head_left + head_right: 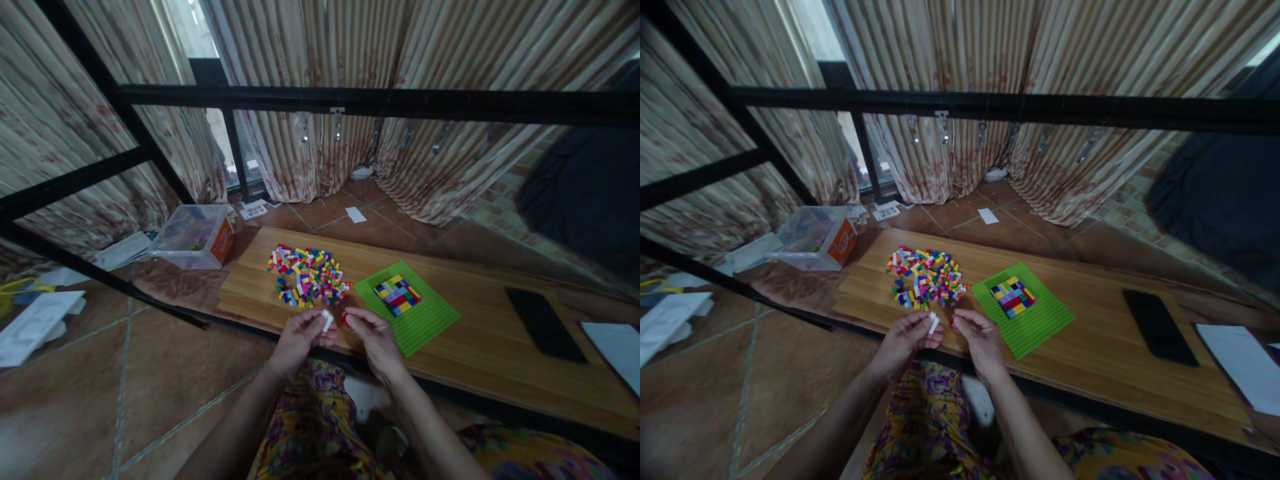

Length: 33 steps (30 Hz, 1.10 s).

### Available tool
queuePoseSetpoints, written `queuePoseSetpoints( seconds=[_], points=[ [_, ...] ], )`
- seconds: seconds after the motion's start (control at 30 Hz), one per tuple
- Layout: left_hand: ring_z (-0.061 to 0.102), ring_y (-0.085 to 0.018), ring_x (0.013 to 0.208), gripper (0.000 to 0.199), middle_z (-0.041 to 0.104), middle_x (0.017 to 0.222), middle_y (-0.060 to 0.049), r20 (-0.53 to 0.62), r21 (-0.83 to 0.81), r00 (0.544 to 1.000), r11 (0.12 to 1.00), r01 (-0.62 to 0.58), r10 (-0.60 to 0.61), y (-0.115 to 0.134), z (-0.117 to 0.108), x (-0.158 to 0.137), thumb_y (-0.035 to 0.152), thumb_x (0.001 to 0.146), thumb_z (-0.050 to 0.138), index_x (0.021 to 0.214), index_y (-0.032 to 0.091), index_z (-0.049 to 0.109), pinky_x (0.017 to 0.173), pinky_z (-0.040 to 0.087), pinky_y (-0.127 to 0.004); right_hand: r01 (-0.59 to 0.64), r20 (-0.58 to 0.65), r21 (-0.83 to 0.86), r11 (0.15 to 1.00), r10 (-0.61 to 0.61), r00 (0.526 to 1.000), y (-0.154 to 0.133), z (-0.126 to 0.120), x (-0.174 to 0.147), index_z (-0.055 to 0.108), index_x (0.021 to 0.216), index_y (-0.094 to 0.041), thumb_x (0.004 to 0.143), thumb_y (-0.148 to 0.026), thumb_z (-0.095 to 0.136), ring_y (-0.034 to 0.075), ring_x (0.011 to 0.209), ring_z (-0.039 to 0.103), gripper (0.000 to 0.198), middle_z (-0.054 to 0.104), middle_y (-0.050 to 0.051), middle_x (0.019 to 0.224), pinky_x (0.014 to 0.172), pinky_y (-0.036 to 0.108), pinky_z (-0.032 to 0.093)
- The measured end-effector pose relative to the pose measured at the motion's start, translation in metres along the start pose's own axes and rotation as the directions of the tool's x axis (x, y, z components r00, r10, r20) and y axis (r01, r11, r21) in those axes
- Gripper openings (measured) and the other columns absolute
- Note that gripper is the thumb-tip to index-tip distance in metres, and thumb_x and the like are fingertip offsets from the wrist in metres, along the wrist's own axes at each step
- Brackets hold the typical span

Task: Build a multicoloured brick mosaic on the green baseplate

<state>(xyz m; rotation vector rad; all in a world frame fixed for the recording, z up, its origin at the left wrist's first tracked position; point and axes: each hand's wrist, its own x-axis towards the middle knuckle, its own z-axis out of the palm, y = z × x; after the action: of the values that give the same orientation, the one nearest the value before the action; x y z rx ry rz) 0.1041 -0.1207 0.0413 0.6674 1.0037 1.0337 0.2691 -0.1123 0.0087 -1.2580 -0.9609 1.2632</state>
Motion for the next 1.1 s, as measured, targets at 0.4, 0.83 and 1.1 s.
queuePoseSetpoints(
  seconds=[0.4, 0.83, 1.1],
  points=[
    [0.066, -0.014, 0.069, 0.031, 0.068, 0.076, -0.003, -0.149, 0.067, 0.988, 0.998, -0.014, 0.023, -0.016, -0.015, 0.025, 0.033, 0.068, 0.078, 0.087, 0.013, 0.064, 0.067, 0.054, -0.025, 0.183, 0.064, -0.725, 0.664, -0.199, 0.978, 0.007, 0.008, 0.051, 0.074, 0.091, -0.021, 0.086, -0.029, 0.054, 0.02, 0.083, 0.067, 0.022, 0.074, 0.006, 0.094, 0.08, 0.032, 0.049],
    [0.065, -0.021, 0.095, 0.026, 0.067, 0.103, -0.009, 0.026, 0.787, 0.825, 0.498, -0.365, 0.564, -0.036, -0.027, 0.063, 0.018, 0.083, 0.055, 0.107, 0.018, 0.063, 0.086, 0.053, -0.036, 0.279, 0.142, -0.777, 0.564, -0.276, 0.951, 0.013, 0.012, 0.041, 0.063, 0.108, -0.017, 0.081, -0.021, 0.061, 0.02, 0.093, 0.061, 0.028, 0.065, 0.009, 0.103, 0.087, 0.032, 0.048],
    [0.06, -0.021, 0.112, 0.026, 0.063, 0.116, -0.009, 0.166, 0.773, 0.724, 0.367, -0.517, 0.669, -0.04, -0.033, 0.063, 0.02, 0.086, 0.055, 0.111, 0.021, 0.063, 0.099, 0.05, -0.038, 0.329, 0.137, -0.693, 0.641, -0.331, 0.934, 0.01, 0.007, 0.033, 0.068, 0.092, -0.021, 0.087, -0.026, 0.054, 0.019, 0.088, 0.061, 0.016, 0.067, 0.006, 0.093, 0.083, 0.031, 0.047]
  ],
)
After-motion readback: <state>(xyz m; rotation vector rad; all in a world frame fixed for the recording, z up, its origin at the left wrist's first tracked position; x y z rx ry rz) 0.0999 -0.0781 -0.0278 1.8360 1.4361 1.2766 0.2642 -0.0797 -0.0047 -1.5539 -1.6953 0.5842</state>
